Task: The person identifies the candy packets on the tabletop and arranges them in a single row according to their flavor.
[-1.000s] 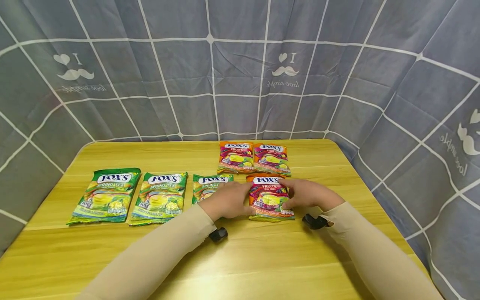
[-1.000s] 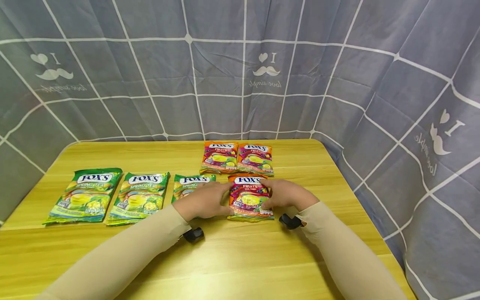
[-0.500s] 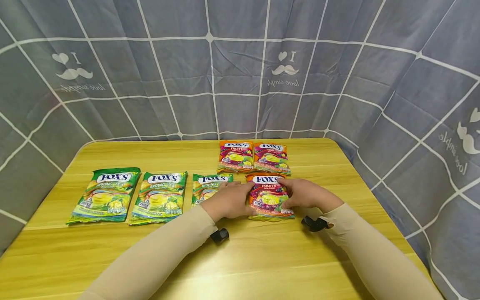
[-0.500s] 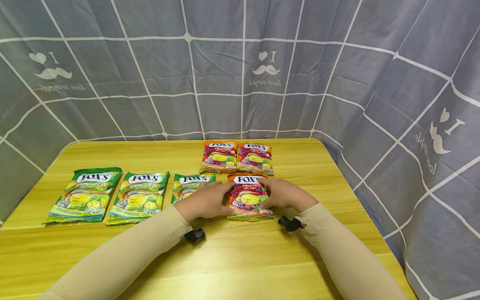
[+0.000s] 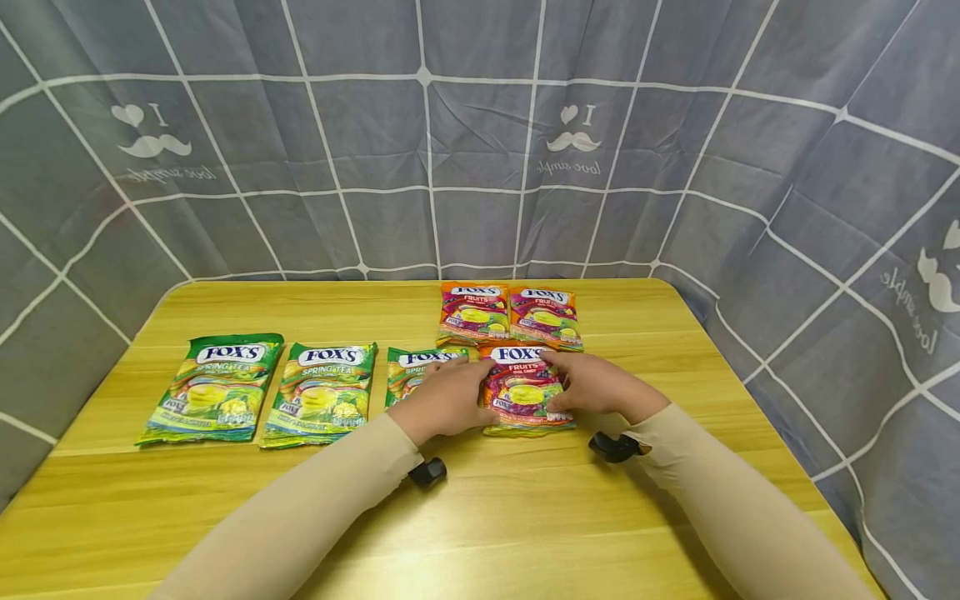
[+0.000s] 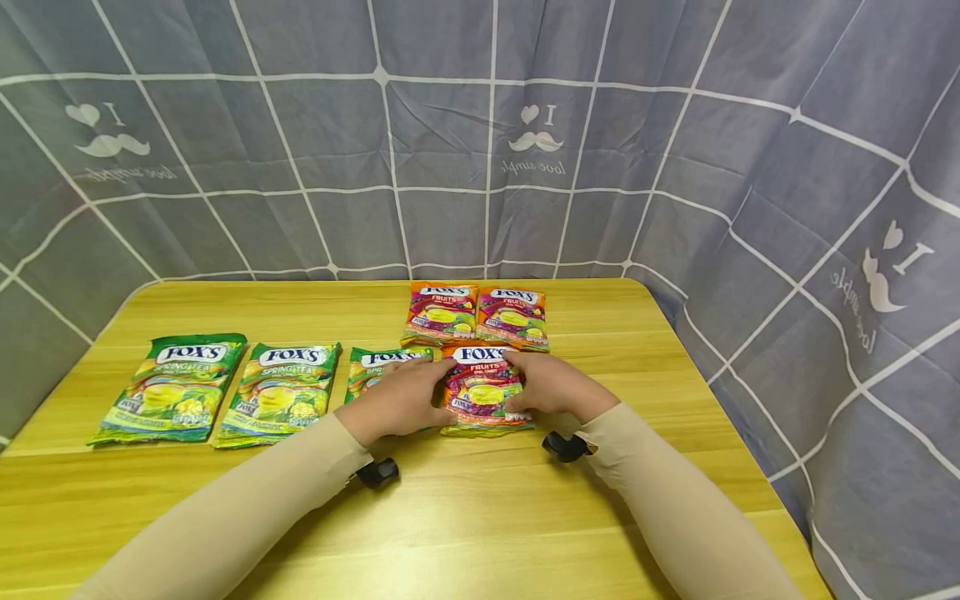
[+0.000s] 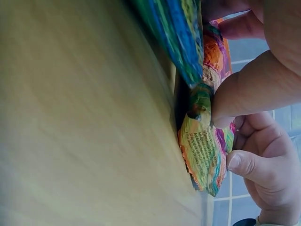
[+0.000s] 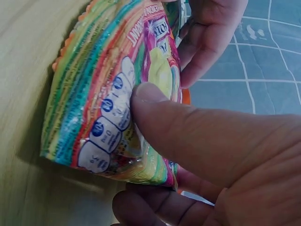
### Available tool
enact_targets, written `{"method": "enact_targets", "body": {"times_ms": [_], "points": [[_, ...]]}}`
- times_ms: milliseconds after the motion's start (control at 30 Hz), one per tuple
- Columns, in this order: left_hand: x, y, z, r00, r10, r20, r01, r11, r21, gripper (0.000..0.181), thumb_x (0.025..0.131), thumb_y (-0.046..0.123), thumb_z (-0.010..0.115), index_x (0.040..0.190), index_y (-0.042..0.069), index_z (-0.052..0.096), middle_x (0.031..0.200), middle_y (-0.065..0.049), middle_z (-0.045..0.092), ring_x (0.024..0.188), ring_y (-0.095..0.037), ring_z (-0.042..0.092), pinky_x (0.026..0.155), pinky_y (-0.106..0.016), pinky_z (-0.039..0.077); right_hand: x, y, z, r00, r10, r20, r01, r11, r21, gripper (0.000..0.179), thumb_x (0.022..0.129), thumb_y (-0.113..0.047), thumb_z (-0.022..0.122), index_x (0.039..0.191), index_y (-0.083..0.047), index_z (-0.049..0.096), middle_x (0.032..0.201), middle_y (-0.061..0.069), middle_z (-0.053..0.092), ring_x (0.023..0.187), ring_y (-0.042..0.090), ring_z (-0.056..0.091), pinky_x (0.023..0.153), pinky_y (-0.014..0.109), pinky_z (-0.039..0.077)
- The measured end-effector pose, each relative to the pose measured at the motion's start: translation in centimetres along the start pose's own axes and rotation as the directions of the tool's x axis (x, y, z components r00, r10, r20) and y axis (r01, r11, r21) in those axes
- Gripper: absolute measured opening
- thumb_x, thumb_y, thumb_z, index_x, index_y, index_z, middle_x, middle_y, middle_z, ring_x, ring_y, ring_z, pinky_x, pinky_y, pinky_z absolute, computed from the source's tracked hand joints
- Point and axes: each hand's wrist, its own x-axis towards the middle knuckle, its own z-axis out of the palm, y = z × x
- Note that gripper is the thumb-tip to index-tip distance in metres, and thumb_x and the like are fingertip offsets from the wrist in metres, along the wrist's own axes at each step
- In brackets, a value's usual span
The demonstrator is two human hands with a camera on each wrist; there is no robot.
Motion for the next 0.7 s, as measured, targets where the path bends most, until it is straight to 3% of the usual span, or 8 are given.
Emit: {"method": "enact_targets", "body": {"times_ms": [367, 700], "points": [[-0.2, -0.4, -0.2, 1.0, -0.021, 0.015, 0.021, 1.0, 0.001, 0.088, 0.093, 0.052, 0.077, 0.164, 0.015, 0.04, 0.161, -0.01, 0.052, 0.158, -0.039, 0.031, 0.124, -0.063, 0.023, 0.6, 0.1, 0.1, 1.0, -0.007, 0.026, 0.005, 0.999, 0.052, 0.088, 0.094, -0.026, 0.082, 0.165, -0.007, 0.034, 0.134, 0.016, 0.068, 0.116, 0.029, 0.065, 0.106, 0.05, 0.052], [0.0, -0.4, -0.2, 0.999, -0.037, 0.04, 0.035, 0.999, 0.035, 0.087, 0.092, 0.054, 0.077, 0.163, 0.017, 0.042, 0.159, -0.008, 0.054, 0.158, -0.039, 0.031, 0.124, -0.064, 0.023, 0.9, 0.8, 0.4, 0.998, -0.026, 0.059, 0.021, 0.996, 0.088, 0.084, 0.095, -0.028, 0.08, 0.164, -0.009, 0.037, 0.149, 0.018, 0.061, 0.129, 0.031, 0.06, 0.117, 0.054, 0.044]]}}
